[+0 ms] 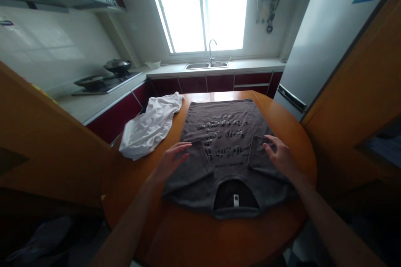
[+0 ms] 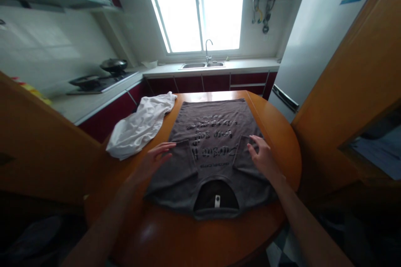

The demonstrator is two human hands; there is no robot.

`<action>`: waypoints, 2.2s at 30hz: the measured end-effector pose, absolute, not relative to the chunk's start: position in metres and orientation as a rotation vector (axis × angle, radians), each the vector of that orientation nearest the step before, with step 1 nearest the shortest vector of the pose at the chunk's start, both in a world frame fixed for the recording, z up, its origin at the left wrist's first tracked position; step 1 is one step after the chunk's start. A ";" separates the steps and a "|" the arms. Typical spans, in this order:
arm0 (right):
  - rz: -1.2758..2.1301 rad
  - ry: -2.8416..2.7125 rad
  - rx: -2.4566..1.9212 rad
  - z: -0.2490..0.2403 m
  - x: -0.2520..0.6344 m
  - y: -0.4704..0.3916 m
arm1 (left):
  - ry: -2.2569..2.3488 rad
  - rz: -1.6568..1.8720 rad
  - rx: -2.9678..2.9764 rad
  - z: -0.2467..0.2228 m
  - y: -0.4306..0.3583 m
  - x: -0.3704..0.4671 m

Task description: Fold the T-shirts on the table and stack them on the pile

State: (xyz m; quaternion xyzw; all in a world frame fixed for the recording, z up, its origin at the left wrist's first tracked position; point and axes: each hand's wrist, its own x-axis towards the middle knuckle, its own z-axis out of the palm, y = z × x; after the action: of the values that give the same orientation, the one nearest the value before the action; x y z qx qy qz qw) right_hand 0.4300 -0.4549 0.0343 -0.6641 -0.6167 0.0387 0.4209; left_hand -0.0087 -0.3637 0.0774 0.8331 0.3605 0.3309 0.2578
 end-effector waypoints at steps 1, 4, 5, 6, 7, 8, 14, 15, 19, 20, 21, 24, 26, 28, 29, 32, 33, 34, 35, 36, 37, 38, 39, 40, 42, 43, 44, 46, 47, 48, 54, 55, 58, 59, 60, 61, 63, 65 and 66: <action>0.119 -1.578 -1.611 0.039 0.430 -0.467 | 0.954 0.847 2.258 0.086 -0.370 -0.014; 0.202 -1.710 -1.547 0.041 0.429 -0.506 | 0.895 0.590 2.290 0.098 -0.394 -0.026; 0.222 -1.748 -1.542 0.039 0.430 -0.519 | 0.878 0.501 2.309 0.098 -0.403 -0.028; 0.236 -1.783 -1.540 0.035 0.430 -0.531 | 0.860 0.422 2.331 0.097 -0.413 -0.030; 0.240 -1.814 -1.539 0.031 0.431 -0.542 | 0.842 0.361 2.355 0.094 -0.422 -0.030; 0.237 -1.848 -1.536 0.026 0.433 -0.551 | 0.825 0.316 2.378 0.090 -0.431 -0.031; 0.164 -2.092 -1.500 0.018 0.448 -0.584 | 0.775 0.214 2.572 0.068 -0.469 -0.032; 0.150 -2.127 -1.496 0.019 0.450 -0.587 | 0.775 0.221 2.614 0.065 -0.473 -0.033; 0.063 -2.213 -1.493 0.020 0.459 -0.595 | 0.862 0.329 2.769 0.058 -0.486 -0.043; 0.039 -2.228 -1.491 0.019 0.461 -0.596 | 0.891 0.349 2.809 0.056 -0.488 -0.046; 0.017 -2.244 -1.487 0.019 0.462 -0.596 | 0.917 0.362 2.853 0.054 -0.489 -0.049; -0.038 -2.303 -1.456 0.018 0.466 -0.597 | 0.965 0.349 2.981 0.050 -0.490 -0.057; -0.074 -2.339 -1.439 0.018 0.468 -0.598 | 1.016 0.304 3.031 0.049 -0.488 -0.061; -0.109 -2.369 -1.432 0.018 0.471 -0.599 | 1.081 0.271 3.048 0.051 -0.486 -0.063; -0.129 -2.379 -1.433 0.018 0.472 -0.599 | 1.104 0.271 3.051 0.052 -0.485 -0.064; -0.193 -2.390 -1.463 0.015 0.477 -0.602 | 1.098 0.321 3.046 0.054 -0.480 -0.067; -0.216 -2.381 -1.479 0.013 0.479 -0.602 | 1.076 0.346 3.045 0.053 -0.478 -0.068; -0.238 -2.364 -1.495 0.011 0.481 -0.603 | 1.054 0.369 3.044 0.052 -0.476 -0.070; -0.258 -2.343 -1.507 0.009 0.483 -0.604 | 1.030 0.388 3.045 0.051 -0.474 -0.072; -0.277 -2.317 -1.514 0.007 0.484 -0.604 | 1.000 0.400 3.047 0.050 -0.472 -0.075; -0.294 -2.291 -1.517 0.005 0.486 -0.604 | 0.971 0.405 3.048 0.049 -0.470 -0.077; -0.306 -2.268 -1.517 0.004 0.488 -0.604 | 0.939 0.405 3.049 0.048 -0.468 -0.079; -0.316 -2.247 -1.514 0.003 0.489 -0.604 | 0.909 0.404 3.047 0.047 -0.466 -0.081; -0.325 -2.229 -1.509 0.002 0.491 -0.604 | 0.881 0.406 3.043 0.046 -0.464 -0.083; -0.334 -2.210 -1.498 0.001 0.493 -0.604 | 0.841 0.412 3.024 0.045 -0.461 -0.085; -0.334 -2.207 -1.495 0.000 0.495 -0.604 | 0.837 0.418 3.009 0.045 -0.460 -0.085; -0.331 -2.205 -1.495 0.000 0.496 -0.603 | 0.843 0.419 2.992 0.045 -0.459 -0.085; -0.319 -2.203 -1.498 -0.002 0.499 -0.603 | 0.875 0.413 2.962 0.045 -0.458 -0.086; -0.313 -2.198 -1.501 -0.002 0.500 -0.603 | 0.896 0.406 2.952 0.046 -0.458 -0.086; -0.309 -2.190 -1.505 -0.003 0.501 -0.603 | 0.911 0.392 2.946 0.047 -0.459 -0.086; -0.260 -2.177 -1.504 -0.004 0.506 -0.604 | 0.894 0.376 2.917 0.052 -0.463 -0.089; -0.250 -2.179 -1.498 -0.004 0.507 -0.604 | 0.878 0.407 2.923 0.051 -0.463 -0.090; -0.232 -2.187 -1.479 -0.003 0.508 -0.605 | 0.844 0.490 2.964 0.043 -0.460 -0.096; -0.232 -2.186 -1.475 -0.003 0.508 -0.605 | 0.838 0.507 2.977 0.041 -0.459 -0.098; -0.231 -2.184 -1.475 -0.002 0.508 -0.605 | 0.833 0.520 2.988 0.038 -0.458 -0.099; -0.231 -2.182 -1.475 -0.002 0.509 -0.605 | 0.829 0.536 2.996 0.036 -0.457 -0.100; -0.232 -2.181 -1.475 -0.001 0.509 -0.604 | 0.839 0.569 2.991 0.035 -0.456 -0.101; -0.234 -2.186 -1.472 -0.001 0.509 -0.604 | 0.855 0.584 2.966 0.036 -0.457 -0.101; -0.235 -2.190 -1.469 -0.001 0.510 -0.604 | 0.850 0.578 2.953 0.037 -0.457 -0.101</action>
State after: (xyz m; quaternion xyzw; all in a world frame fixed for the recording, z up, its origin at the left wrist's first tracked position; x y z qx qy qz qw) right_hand 0.5097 -0.6036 -0.0009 -0.5381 -0.8021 -0.0861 0.2443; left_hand -0.1006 -0.4574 0.0366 0.9444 0.2718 0.1849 0.0071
